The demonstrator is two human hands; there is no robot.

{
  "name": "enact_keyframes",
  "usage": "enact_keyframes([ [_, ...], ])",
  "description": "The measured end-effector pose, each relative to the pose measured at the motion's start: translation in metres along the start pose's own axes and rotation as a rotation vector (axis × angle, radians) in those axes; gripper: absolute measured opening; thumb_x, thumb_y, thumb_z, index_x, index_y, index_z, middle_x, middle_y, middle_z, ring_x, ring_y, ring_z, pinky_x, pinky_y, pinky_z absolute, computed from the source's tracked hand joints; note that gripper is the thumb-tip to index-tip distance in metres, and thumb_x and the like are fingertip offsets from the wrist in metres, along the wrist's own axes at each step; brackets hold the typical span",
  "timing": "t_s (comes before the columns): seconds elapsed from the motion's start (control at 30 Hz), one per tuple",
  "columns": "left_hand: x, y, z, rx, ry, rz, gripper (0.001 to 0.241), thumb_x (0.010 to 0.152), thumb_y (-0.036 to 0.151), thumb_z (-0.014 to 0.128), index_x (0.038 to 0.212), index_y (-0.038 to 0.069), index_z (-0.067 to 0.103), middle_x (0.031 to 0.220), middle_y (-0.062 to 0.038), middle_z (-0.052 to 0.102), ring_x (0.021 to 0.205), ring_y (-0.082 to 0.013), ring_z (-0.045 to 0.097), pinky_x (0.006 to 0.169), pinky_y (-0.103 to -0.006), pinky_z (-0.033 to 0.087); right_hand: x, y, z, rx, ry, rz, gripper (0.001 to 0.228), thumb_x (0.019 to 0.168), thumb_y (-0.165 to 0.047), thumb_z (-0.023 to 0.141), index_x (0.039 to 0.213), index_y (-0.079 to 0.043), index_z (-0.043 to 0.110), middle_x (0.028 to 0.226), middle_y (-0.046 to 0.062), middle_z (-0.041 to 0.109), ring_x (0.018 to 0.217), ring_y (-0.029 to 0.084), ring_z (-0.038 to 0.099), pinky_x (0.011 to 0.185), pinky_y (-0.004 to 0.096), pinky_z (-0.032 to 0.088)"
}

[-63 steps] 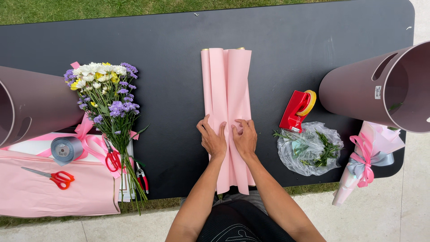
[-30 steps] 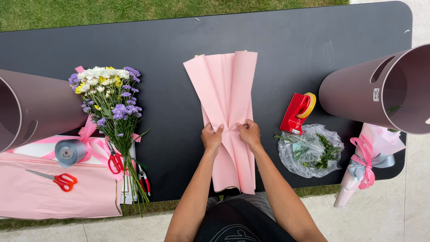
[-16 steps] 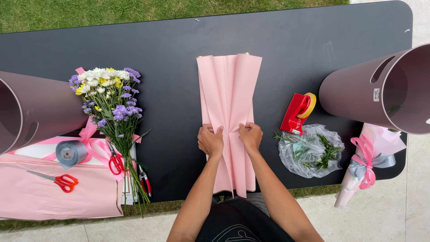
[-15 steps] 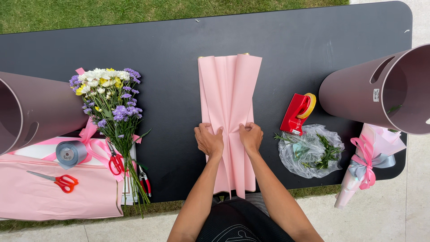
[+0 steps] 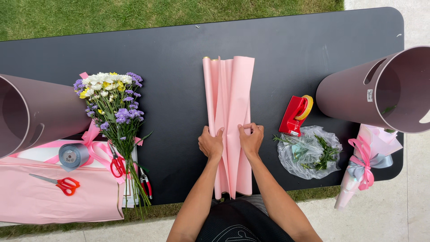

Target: The person folds and pleats a sheet of pink wrapping paper on a table, then uses scissors to cut it into smaller sections.

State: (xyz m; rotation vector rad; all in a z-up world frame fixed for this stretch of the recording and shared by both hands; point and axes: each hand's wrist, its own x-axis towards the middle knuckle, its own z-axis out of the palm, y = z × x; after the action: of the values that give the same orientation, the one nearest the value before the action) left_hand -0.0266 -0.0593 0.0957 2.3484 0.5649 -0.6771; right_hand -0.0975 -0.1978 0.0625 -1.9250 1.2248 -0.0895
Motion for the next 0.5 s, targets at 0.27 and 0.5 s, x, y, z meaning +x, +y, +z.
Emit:
enact_keyframes([
  [0.27,-0.008,0.001,-0.02,-0.177,0.024,0.086,0.046,0.097,0.046,0.098,0.107,0.008,0.075,0.095,-0.025,0.085,0.1,-0.0523,0.086,0.084,-0.0552,0.064,-0.02,-0.018,0.0,0.172,-0.015,-0.068,0.019,0.108,-0.023,0.09,0.108,-0.008,0.08,0.111,0.018,0.071,0.107,0.041,0.077,0.093,0.048,0.058],
  [0.5,-0.012,-0.007,-0.056,-0.613,0.057,0.188,0.03,0.095,0.027,0.1,0.097,0.011,0.075,0.074,-0.012,0.069,0.073,-0.0207,0.065,0.068,-0.0377,0.051,-0.035,-0.028,0.004,0.405,0.038,-0.095,0.016,0.113,-0.023,0.085,0.115,-0.011,0.076,0.099,0.011,0.076,0.094,0.022,0.07,0.087,0.041,0.056],
])
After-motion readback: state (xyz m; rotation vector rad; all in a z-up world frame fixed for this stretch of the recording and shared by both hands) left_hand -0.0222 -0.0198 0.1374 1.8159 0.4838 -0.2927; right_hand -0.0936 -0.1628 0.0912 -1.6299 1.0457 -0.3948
